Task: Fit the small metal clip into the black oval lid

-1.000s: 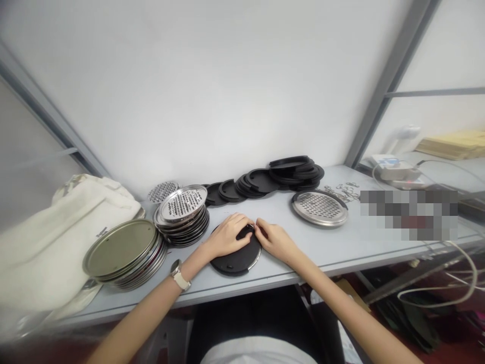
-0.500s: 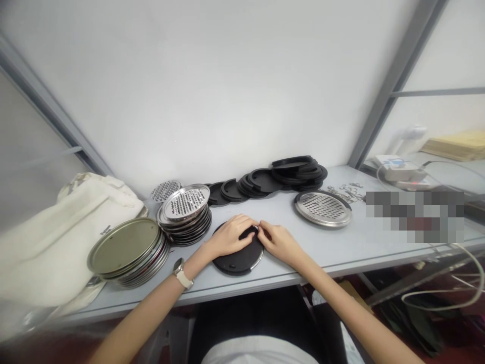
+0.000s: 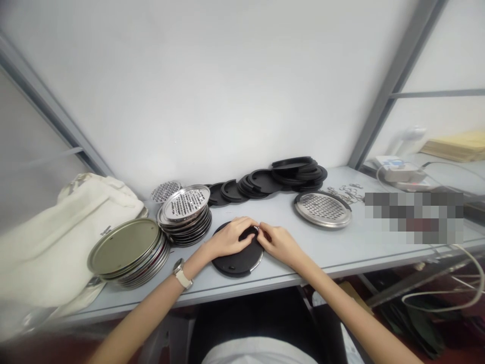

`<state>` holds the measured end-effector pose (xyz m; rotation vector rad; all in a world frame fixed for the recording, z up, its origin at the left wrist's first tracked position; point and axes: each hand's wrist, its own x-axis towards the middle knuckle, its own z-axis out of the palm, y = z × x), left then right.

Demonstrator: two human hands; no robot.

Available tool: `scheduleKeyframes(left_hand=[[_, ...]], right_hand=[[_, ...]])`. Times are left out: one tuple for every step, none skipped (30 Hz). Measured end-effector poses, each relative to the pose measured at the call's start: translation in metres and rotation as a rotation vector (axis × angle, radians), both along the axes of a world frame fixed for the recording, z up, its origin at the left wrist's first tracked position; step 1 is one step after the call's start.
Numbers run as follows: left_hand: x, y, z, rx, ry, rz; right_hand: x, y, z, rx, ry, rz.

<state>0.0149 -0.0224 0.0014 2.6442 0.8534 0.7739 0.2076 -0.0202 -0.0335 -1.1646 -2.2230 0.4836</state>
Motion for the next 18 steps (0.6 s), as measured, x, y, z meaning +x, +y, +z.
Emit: scheduleKeyframes(left_hand=[[-0.0003,-0.0001,0.0002,-0.012,-0.01,-0.008],[-0.0005,-0.0002,0.0002,-0.023,-0.02,-0.013],[-0.0006,-0.0001,0.0,-0.031,-0.027,-0.017],[-0.0008,0.0001,-0.0003,-0.034,-0.033,-0.018],[-0.0008,0.0003,-0.0006,-0.035,-0.038,-0.018],[-0.0008,0.0005,-0.001,-0.033,-0.041,-0.019],[-0.0008,0.0007,-0.0014,-0.032,-0.043,-0.022],[-0.0007,0.0008,-0.0018,-0.032,-0.046,-0.025],[-0.0007,0.0009,-0.002,-0.033,-0.047,-0.027],[-0.0007,0.001,-0.0022,-0.036,-0.049,-0.029],[-0.0008,0.0009,-0.0022,-0.04,-0.049,-0.03],[-0.0008,0.0009,-0.0022,-0.044,-0.049,-0.029],[-0.0009,0.0009,-0.0021,-0.048,-0.048,-0.028],[-0.0009,0.0009,-0.002,-0.051,-0.047,-0.028],[-0.0009,0.0009,-0.0019,-0.054,-0.044,-0.028],[-0.0009,0.0009,-0.0018,-0.057,-0.042,-0.027],[-0.0008,0.0009,-0.0016,-0.057,-0.039,-0.025],[-0.0007,0.0009,-0.0015,-0.057,-0.037,-0.021]], right_hand=[[0.0001,-0.0002,-0.0001,-0.003,0.005,0.002],[0.0002,-0.0003,0.0,-0.006,0.009,0.006],[0.0002,-0.0005,0.0,-0.011,0.012,0.009],[0.0002,-0.0007,0.0002,-0.015,0.016,0.013],[0.0002,-0.0008,0.0004,-0.02,0.018,0.019],[0.0002,-0.0009,0.0006,-0.025,0.02,0.024],[0.0003,-0.0009,0.0008,-0.03,0.021,0.03],[0.0003,-0.0009,0.001,-0.033,0.023,0.033],[0.0004,-0.0009,0.001,-0.035,0.024,0.035],[0.0005,-0.0008,0.001,-0.037,0.026,0.037],[0.0006,-0.0008,0.0009,-0.039,0.029,0.038],[0.0006,-0.0007,0.0009,-0.041,0.032,0.039],[0.0007,-0.0007,0.0008,-0.042,0.035,0.041],[0.0007,-0.0007,0.0007,-0.042,0.038,0.044],[0.0007,-0.0007,0.0007,-0.042,0.04,0.046],[0.0006,-0.0007,0.0007,-0.04,0.043,0.047],[0.0005,-0.0008,0.0008,-0.038,0.044,0.048],[0.0004,-0.0009,0.001,-0.034,0.046,0.049]])
